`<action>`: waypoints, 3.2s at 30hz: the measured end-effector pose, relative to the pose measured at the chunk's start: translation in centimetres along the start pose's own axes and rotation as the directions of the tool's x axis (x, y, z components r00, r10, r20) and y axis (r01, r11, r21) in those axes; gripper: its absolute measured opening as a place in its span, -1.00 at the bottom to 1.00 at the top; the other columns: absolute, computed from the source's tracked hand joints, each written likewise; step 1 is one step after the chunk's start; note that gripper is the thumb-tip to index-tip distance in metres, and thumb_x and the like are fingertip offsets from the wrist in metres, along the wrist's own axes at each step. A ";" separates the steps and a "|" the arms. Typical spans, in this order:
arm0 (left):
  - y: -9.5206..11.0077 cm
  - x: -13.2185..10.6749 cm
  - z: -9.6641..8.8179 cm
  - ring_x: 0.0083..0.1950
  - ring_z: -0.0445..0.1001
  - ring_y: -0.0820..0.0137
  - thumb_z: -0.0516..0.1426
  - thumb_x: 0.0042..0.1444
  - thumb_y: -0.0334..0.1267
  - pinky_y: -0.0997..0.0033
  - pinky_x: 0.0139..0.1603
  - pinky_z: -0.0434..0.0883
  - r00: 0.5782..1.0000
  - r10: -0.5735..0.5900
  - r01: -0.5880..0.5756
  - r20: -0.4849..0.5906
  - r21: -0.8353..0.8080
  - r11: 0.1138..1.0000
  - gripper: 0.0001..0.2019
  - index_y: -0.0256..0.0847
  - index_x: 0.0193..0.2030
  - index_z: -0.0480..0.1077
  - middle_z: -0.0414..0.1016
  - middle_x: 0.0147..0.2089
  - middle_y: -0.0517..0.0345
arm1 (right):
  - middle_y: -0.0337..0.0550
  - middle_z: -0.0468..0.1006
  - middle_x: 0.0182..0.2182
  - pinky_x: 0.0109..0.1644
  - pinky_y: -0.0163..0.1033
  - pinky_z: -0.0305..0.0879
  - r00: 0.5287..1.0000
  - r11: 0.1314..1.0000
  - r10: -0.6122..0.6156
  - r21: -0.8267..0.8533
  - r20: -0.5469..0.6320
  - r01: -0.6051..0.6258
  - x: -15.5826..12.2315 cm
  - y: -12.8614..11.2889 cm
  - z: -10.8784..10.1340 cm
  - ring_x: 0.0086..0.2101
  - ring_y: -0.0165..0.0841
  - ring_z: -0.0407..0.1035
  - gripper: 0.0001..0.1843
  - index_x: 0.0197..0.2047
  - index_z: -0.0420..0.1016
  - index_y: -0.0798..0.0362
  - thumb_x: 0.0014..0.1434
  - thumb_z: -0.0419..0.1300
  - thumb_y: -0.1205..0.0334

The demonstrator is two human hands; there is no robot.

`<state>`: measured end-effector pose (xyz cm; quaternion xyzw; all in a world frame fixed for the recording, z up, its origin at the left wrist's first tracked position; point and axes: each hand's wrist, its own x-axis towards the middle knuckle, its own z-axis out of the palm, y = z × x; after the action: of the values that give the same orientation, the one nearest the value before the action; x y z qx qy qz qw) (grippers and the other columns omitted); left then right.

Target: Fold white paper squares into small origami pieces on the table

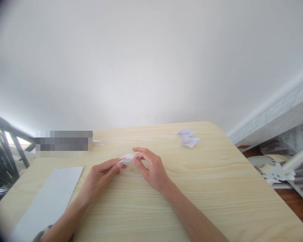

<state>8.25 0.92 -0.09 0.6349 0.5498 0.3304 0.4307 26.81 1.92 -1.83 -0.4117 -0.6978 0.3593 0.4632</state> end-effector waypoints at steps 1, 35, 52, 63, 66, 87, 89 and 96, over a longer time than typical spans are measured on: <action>0.1 0.0 0.1 -0.20 0.45 0.31 0.09 0.04 -0.16 0.44 -0.18 0.35 1.000 -0.028 0.028 -0.008 -0.065 0.998 -0.75 -0.15 -0.17 0.49 0.55 -0.25 0.15 | -0.06 0.38 -0.02 -0.01 -0.24 0.26 1.000 0.999 0.025 0.041 -0.013 -0.024 0.0 0.0 0.0 -0.02 -0.31 0.26 -0.88 -0.30 0.40 0.07 0.14 0.06 0.25; 0.2 0.0 1.0 -0.31 0.51 0.34 0.24 -0.12 -0.21 0.40 -0.22 0.44 0.957 -0.273 0.286 0.100 -0.493 0.822 -0.73 -0.29 -0.25 0.48 0.58 -0.36 0.10 | -0.22 0.51 -0.49 -0.42 -0.38 0.33 0.963 0.964 0.226 0.109 0.146 -0.243 -0.2 -0.3 0.3 -0.51 -0.45 0.42 -0.78 -0.21 0.36 0.08 0.12 0.07 0.14; 0.5 0.1 0.5 -0.41 0.52 0.36 0.27 -0.18 -0.26 0.42 -0.35 0.42 0.916 -0.268 0.380 0.299 -0.427 0.820 -0.64 -0.27 -0.19 0.35 0.57 -0.41 0.10 | -0.34 0.27 -0.72 -0.62 -0.43 -0.02 0.960 0.974 0.212 -0.120 0.181 -0.193 -0.2 -0.2 0.1 -0.68 -0.55 0.07 -0.65 -0.58 0.31 0.11 0.15 0.01 0.12; 0.4 -0.1 0.0 -0.32 0.50 0.39 0.20 -0.05 -0.27 0.42 -0.23 0.37 0.899 -0.189 0.364 0.395 -0.436 0.823 -0.48 -0.30 0.07 0.21 0.57 -0.31 0.01 | -0.34 0.26 -0.74 -0.65 -0.45 -0.03 0.939 0.953 0.297 0.007 0.176 -0.303 -0.2 -0.4 0.0 -0.70 -0.56 0.08 -0.65 -0.58 0.31 0.12 0.13 0.03 0.09; 0.2 0.0 0.0 -0.29 0.51 0.36 0.19 -0.03 -0.27 0.40 -0.23 0.39 0.893 -0.177 0.365 0.413 -0.437 0.822 -0.51 -0.30 0.07 0.21 0.56 -0.28 -0.02 | -0.34 0.25 -0.74 -0.65 -0.45 -0.02 0.931 0.948 0.306 0.032 0.198 -0.318 -0.1 -0.5 -0.1 -0.70 -0.56 0.08 -0.65 -0.57 0.33 0.12 0.14 0.02 0.09; -1.0 -0.4 1.1 -0.03 0.44 0.31 0.16 -0.04 -0.53 0.37 -0.04 0.44 0.600 0.798 -0.659 0.048 0.595 0.460 -0.63 -0.28 -0.04 0.36 0.49 -0.07 0.01 | -0.37 0.15 -0.83 -0.71 -0.45 -0.04 0.881 0.867 0.436 0.177 0.184 -0.466 0.1 -0.5 0.3 -0.79 -0.58 0.05 -0.51 -0.69 0.21 0.10 0.12 -0.02 -0.05; -1.1 -0.5 0.9 -0.08 0.47 0.34 0.14 -0.03 -0.55 0.41 -0.09 0.46 0.587 0.806 -0.670 0.073 0.602 0.434 -0.61 -0.29 -0.01 0.33 0.52 -0.12 0.02 | -0.37 0.16 -0.83 -0.71 -0.45 -0.03 0.881 0.869 0.431 0.174 0.195 -0.464 0.1 -0.6 0.3 -0.79 -0.58 0.05 -0.51 -0.69 0.21 0.10 0.13 -0.01 -0.04; -1.3 -0.8 0.8 0.09 0.33 0.35 -0.04 -0.02 -0.68 0.40 -0.02 0.42 0.669 0.710 -0.668 0.219 0.596 0.445 -0.44 -0.36 0.17 0.10 0.34 0.09 -0.11 | -0.39 0.17 -0.83 -0.72 -0.46 -0.04 0.876 0.846 0.449 0.231 0.178 -0.481 0.2 -0.3 0.2 -0.82 -0.59 0.06 -0.57 -0.69 0.16 0.10 0.13 0.00 0.08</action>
<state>8.26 0.04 -1.61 0.8966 0.3341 0.2905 0.0014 26.53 2.00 -1.53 -0.4802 -0.5476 0.5755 0.3719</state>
